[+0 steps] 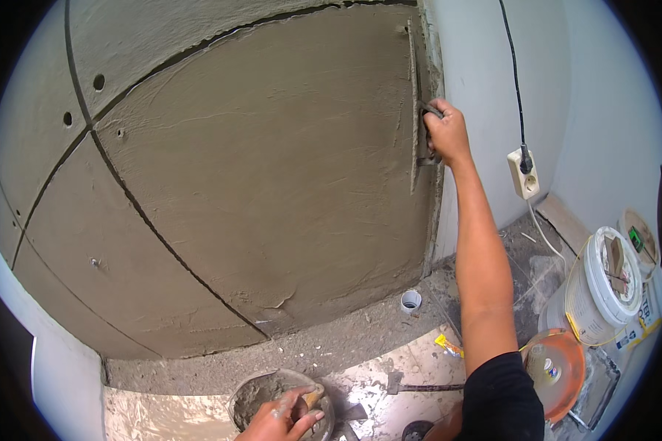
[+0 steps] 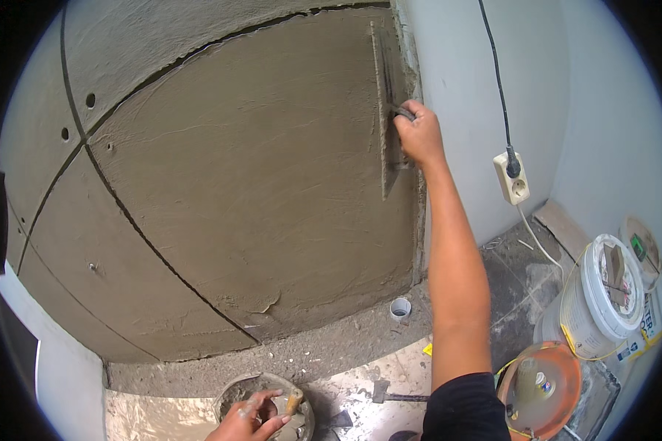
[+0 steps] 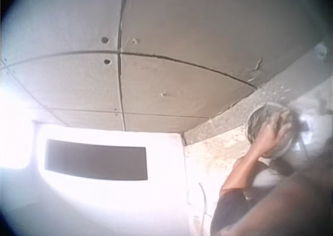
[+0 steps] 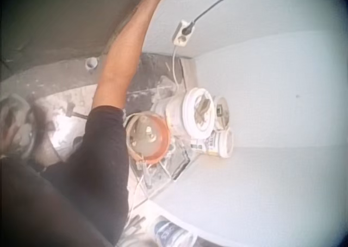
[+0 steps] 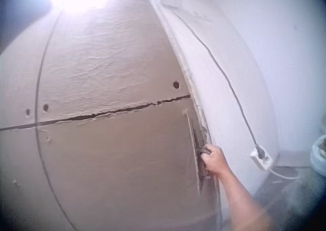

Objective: The person applies a gray wall coating to a curved wall using a trowel and a paint roller. They smooth the material with the trowel, then roll it evenly across the surface while seated on the floor.

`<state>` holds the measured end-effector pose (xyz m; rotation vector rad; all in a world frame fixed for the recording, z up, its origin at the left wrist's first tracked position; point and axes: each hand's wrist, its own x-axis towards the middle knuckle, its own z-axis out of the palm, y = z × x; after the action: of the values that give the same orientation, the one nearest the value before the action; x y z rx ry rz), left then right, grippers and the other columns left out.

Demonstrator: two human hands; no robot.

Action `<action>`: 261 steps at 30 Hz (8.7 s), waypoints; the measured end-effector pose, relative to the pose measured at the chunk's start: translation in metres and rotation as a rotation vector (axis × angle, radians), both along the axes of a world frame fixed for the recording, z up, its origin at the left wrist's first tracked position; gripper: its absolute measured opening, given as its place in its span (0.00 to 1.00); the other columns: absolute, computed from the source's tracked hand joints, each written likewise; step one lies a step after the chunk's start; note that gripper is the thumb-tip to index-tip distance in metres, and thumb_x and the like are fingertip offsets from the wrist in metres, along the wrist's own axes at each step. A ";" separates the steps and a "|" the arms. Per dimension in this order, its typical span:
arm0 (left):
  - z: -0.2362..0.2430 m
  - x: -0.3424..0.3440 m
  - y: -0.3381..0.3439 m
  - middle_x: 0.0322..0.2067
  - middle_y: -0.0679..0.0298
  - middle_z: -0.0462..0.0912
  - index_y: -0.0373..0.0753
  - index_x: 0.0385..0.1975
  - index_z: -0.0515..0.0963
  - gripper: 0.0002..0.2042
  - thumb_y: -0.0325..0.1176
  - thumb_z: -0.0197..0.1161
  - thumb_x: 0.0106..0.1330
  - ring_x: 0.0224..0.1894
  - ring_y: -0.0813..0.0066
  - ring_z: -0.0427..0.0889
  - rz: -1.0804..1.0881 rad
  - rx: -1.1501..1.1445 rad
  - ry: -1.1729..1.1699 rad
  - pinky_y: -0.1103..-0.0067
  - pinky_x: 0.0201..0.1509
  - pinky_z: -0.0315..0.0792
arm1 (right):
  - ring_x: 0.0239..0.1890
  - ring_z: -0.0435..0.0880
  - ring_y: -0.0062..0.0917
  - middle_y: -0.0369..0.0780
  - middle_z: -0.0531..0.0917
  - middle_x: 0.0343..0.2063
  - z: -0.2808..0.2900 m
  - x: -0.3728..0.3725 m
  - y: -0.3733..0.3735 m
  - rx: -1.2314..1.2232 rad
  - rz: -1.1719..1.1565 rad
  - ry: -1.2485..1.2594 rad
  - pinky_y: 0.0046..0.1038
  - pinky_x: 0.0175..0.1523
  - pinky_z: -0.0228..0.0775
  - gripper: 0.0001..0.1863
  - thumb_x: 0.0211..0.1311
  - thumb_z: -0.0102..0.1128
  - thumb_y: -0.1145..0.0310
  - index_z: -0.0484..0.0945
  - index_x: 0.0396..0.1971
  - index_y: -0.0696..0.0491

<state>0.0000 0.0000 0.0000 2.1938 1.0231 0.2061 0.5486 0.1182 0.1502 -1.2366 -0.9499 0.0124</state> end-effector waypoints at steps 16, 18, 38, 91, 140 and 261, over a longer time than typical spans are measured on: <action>-0.002 0.005 -0.011 0.38 0.47 0.84 0.44 0.64 0.69 0.27 0.39 0.65 0.66 0.37 0.45 0.83 -0.085 0.123 -0.144 0.61 0.41 0.76 | 0.27 0.83 0.40 0.51 0.81 0.24 -0.078 -0.190 0.050 0.009 0.096 -0.418 0.38 0.36 0.74 0.08 0.53 0.58 0.75 0.77 0.35 0.57; 0.011 -0.006 -0.014 0.37 0.47 0.84 0.44 0.64 0.69 0.27 0.38 0.66 0.65 0.35 0.45 0.83 -0.036 0.068 -0.060 0.61 0.41 0.76 | 0.27 0.77 0.23 0.41 0.80 0.24 -0.073 -0.144 0.030 0.042 0.036 -0.321 0.30 0.35 0.71 0.09 0.53 0.56 0.76 0.79 0.35 0.58; 0.018 -0.035 -0.024 0.31 0.51 0.81 0.38 0.64 0.70 0.28 0.33 0.67 0.63 0.30 0.55 0.83 -0.172 0.138 -0.232 0.67 0.38 0.78 | 0.23 0.77 0.26 0.46 0.78 0.21 -0.201 -0.308 0.086 -0.064 0.264 -0.273 0.32 0.33 0.72 0.08 0.52 0.59 0.75 0.75 0.34 0.57; 0.060 -0.092 -0.021 0.45 0.53 0.85 0.38 0.58 0.74 0.18 0.39 0.45 0.76 0.40 0.54 0.86 -0.003 -0.616 0.078 0.62 0.46 0.78 | 0.36 0.80 0.21 0.34 0.81 0.31 -0.384 -0.452 0.157 -0.370 0.827 0.482 0.26 0.50 0.66 0.08 0.68 0.65 0.67 0.77 0.39 0.53; 0.017 -0.095 -0.041 0.17 0.61 0.80 0.27 0.44 0.81 0.18 0.32 0.61 0.58 0.16 0.70 0.80 -0.041 0.337 -0.496 0.74 0.19 0.71 | 0.33 0.83 0.55 0.57 0.82 0.27 -0.383 -0.356 0.096 -0.720 0.250 -1.138 0.50 0.38 0.75 0.17 0.70 0.60 0.57 0.72 0.39 0.58; -0.020 0.013 0.002 0.28 0.51 0.84 0.41 0.70 0.61 0.33 0.45 0.64 0.69 0.31 0.44 0.83 -0.175 -0.039 0.514 0.60 0.35 0.76 | 0.14 0.66 0.12 0.29 0.69 0.15 -0.254 -0.158 0.053 0.152 0.391 0.551 0.18 0.16 0.58 0.11 0.68 0.66 0.66 0.72 0.33 0.53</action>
<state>0.0126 0.0024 -0.0202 2.3388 1.0765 -0.4766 0.3903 0.1713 -0.1038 -0.8247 -0.6763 0.5527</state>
